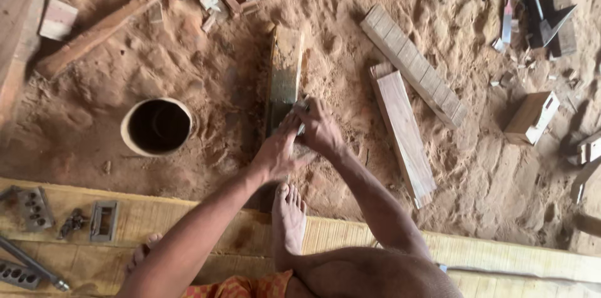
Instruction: The person sharpens a metal blade using a sharpening stone, repeatedly rubbing the blade against the stone. They periodically dip the stone into a container of liquid and continue sharpening.
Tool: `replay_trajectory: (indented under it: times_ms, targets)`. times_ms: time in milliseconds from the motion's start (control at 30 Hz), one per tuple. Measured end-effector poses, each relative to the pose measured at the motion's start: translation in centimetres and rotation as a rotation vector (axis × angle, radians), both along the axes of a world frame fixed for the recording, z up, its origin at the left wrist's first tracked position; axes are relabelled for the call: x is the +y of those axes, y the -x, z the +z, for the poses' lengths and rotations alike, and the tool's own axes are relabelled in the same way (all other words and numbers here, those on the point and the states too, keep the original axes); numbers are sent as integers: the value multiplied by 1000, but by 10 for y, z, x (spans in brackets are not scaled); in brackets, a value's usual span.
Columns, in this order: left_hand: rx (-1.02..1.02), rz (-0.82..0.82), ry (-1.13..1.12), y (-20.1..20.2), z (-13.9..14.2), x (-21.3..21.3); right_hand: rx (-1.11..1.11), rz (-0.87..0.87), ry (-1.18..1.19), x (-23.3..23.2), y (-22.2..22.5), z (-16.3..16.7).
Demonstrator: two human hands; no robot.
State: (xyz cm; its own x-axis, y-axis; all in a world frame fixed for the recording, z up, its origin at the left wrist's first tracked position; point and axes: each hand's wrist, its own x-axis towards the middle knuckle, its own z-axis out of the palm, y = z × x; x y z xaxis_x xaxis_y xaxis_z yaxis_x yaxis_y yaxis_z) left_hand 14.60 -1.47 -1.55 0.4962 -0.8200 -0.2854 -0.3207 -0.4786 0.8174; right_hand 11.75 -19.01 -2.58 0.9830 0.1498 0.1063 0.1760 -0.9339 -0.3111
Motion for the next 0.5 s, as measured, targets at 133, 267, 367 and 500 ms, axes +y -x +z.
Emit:
replay_trajectory:
  times_ms: [133, 267, 367, 500]
  targets:
    - [207, 163, 79, 68, 25, 40, 140, 154, 10, 36, 59, 1]
    - [212, 189, 191, 60, 12, 29, 25, 182, -4, 26, 47, -1]
    - [142, 122, 81, 3, -3, -8, 89, 34, 70, -1, -7, 4]
    - [-31, 58, 109, -8, 5, -9, 97, 65, 78, -1, -14, 6]
